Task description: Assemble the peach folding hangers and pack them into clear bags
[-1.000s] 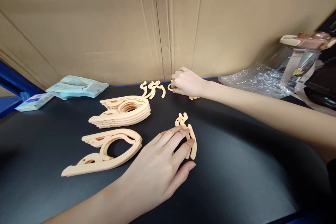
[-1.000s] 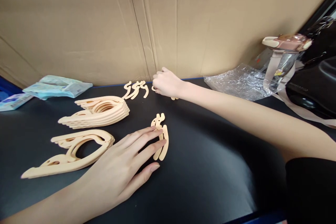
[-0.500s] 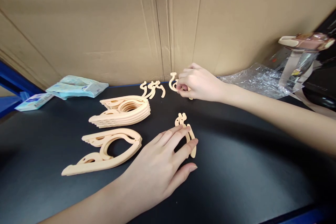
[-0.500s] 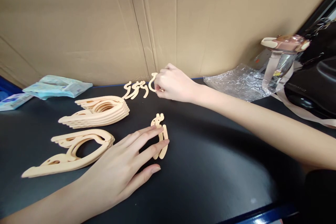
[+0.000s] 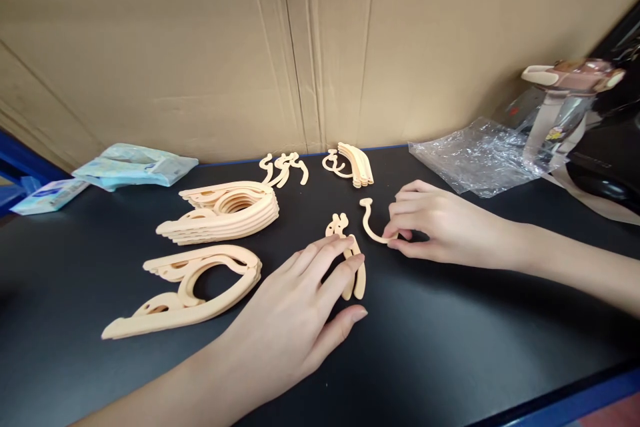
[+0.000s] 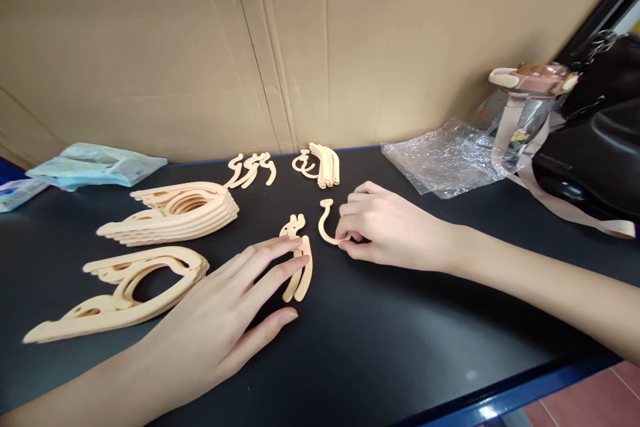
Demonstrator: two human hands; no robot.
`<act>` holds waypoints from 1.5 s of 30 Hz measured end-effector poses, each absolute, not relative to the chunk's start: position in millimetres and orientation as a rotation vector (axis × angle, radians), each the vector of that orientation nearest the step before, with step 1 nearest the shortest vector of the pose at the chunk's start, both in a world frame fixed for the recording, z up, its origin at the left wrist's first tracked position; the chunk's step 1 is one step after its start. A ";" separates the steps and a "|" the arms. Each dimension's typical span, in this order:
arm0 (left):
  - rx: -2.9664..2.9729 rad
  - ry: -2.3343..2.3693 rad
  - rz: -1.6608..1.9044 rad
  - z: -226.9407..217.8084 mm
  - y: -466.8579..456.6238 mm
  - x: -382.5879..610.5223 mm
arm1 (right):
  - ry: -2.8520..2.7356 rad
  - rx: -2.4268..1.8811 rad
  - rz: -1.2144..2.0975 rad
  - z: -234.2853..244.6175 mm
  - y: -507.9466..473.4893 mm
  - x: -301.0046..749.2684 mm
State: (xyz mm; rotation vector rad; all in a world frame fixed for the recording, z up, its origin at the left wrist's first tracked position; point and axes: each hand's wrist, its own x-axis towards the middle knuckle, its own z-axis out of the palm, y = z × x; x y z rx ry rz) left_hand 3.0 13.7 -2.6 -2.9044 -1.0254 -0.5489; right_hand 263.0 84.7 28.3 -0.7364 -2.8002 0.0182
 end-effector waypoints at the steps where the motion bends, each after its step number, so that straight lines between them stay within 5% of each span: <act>1: -2.906 -1.032 -0.553 -2.4 13.9 3.4 | -2.828 -0.716 0.060 30.6 82.3 263.3; 6: -2.908 -1.034 -0.556 0.9 14.6 5.6 | -2.899 -0.654 0.151 51.2 89.4 253.7; 14: -2.899 -1.059 -0.583 0.1 12.3 2.4 | -2.840 -1.077 -0.674 51.4 172.9 199.9; 45: -2.938 -1.091 -0.515 7.7 13.1 4.2 | -2.777 -1.098 -0.226 34.9 202.3 167.5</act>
